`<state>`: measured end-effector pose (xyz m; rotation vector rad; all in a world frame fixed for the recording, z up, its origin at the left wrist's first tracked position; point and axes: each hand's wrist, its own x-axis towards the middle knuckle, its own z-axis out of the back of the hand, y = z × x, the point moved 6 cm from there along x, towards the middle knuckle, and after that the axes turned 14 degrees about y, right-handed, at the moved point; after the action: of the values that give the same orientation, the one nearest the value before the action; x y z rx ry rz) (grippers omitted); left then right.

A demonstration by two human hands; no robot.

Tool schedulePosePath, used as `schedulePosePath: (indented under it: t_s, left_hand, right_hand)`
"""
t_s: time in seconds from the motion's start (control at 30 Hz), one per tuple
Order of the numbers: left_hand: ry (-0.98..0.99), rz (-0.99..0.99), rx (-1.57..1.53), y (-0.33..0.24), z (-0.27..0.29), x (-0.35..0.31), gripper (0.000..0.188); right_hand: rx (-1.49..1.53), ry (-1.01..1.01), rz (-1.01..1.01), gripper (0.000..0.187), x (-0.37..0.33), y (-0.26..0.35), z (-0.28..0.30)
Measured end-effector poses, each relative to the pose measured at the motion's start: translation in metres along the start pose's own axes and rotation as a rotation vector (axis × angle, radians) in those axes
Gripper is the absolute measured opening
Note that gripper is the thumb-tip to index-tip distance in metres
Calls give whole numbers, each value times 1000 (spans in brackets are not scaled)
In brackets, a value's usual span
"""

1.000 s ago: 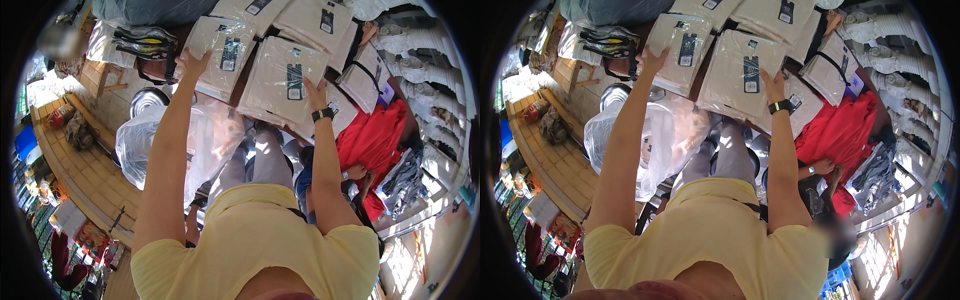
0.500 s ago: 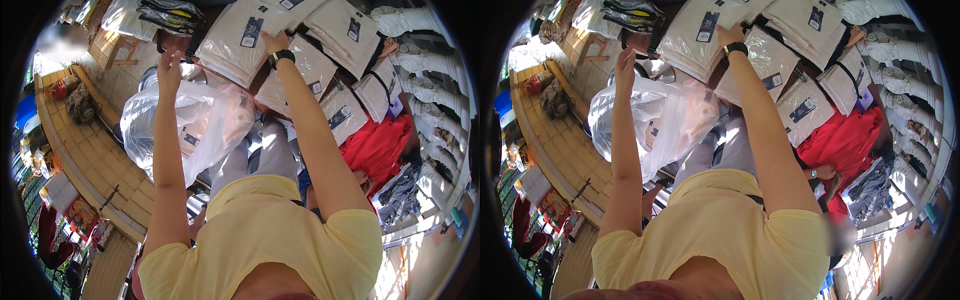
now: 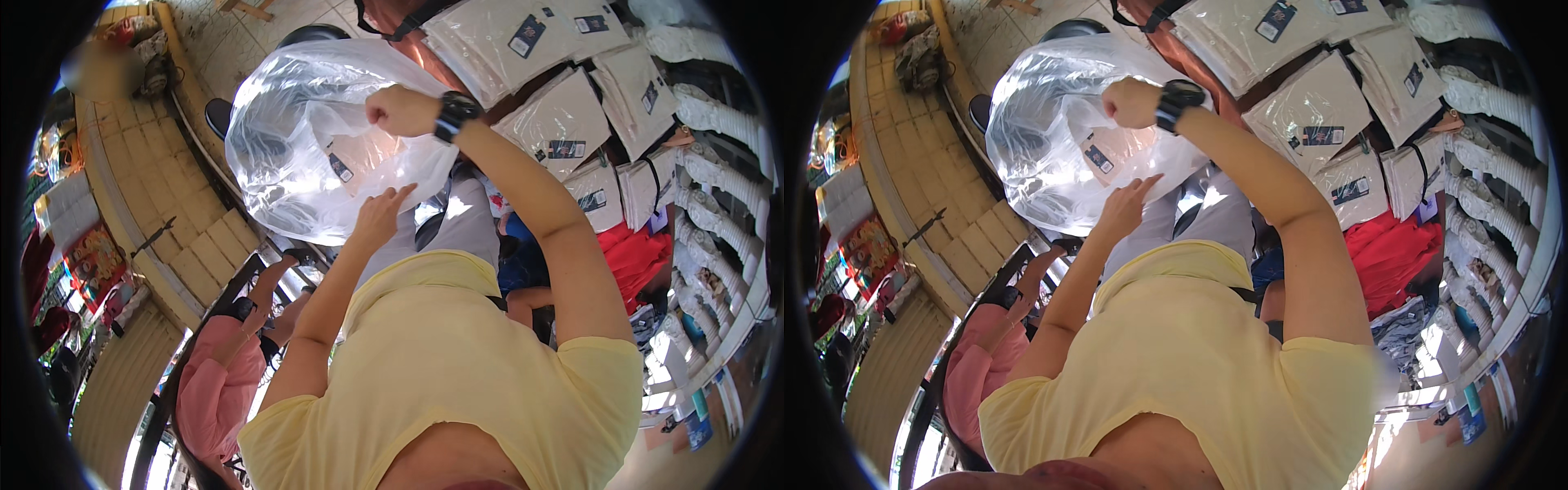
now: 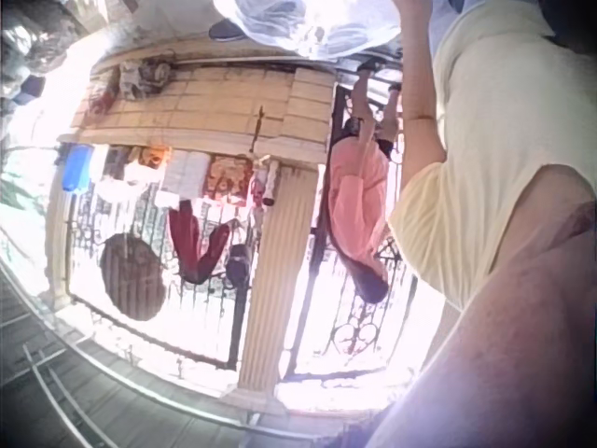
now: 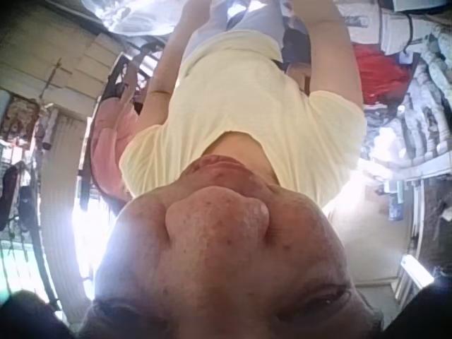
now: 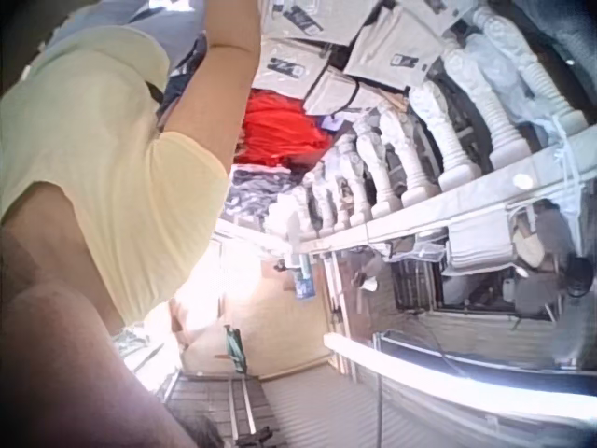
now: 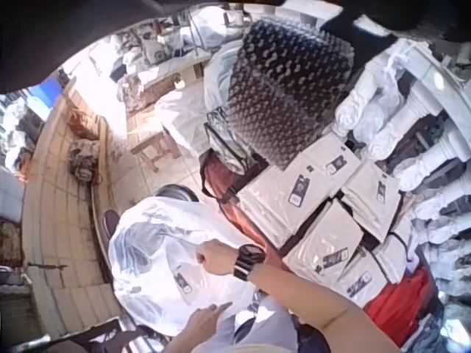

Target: The person sorts through packaged shirts on a table, bundles them using a black strap, and places the bundled shirts into a large clear plastic bag.

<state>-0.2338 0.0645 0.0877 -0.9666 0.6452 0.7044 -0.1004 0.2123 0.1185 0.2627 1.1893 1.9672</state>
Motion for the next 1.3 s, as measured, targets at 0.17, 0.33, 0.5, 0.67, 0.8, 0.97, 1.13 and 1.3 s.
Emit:
schedulePosePath:
  t_s: [0.17, 0.33, 0.5, 0.67, 0.8, 0.97, 1.13, 1.3]
  left_hand:
    - [16, -309, -94, -36, -55, 5, 65]
    - [309, -365, -143, -46, -101, 9, 66]
    - [276, -392, -244, -25, -120, 1, 69]
    - [228, -345, -230, -15, -120, 5, 69]
    - [192, -331, -182, -23, -113, -1, 69]
    - [202, -347, -234, -33, -101, -13, 57]
    - [216, 6, -895, 24, -70, -25, 46]
    - [-787, 96, -835, 147, -42, -32, 88]
  right_hand:
    - [-407, 754, -641, 26, 80, -128, -199]
    - [-351, 415, -771, 31, 70, -257, -294]
    - [-447, 305, -377, 27, 73, -276, -313]
    - [-735, 613, -222, 20, 91, -262, -315]
    - [-615, 530, -278, 18, 84, -253, -288]
    - [-660, 398, -37, 13, 62, -191, -242]
    - [-472, 540, -302, 22, 52, -99, -176]
    - [-180, -397, 133, 15, 19, 17, -93]
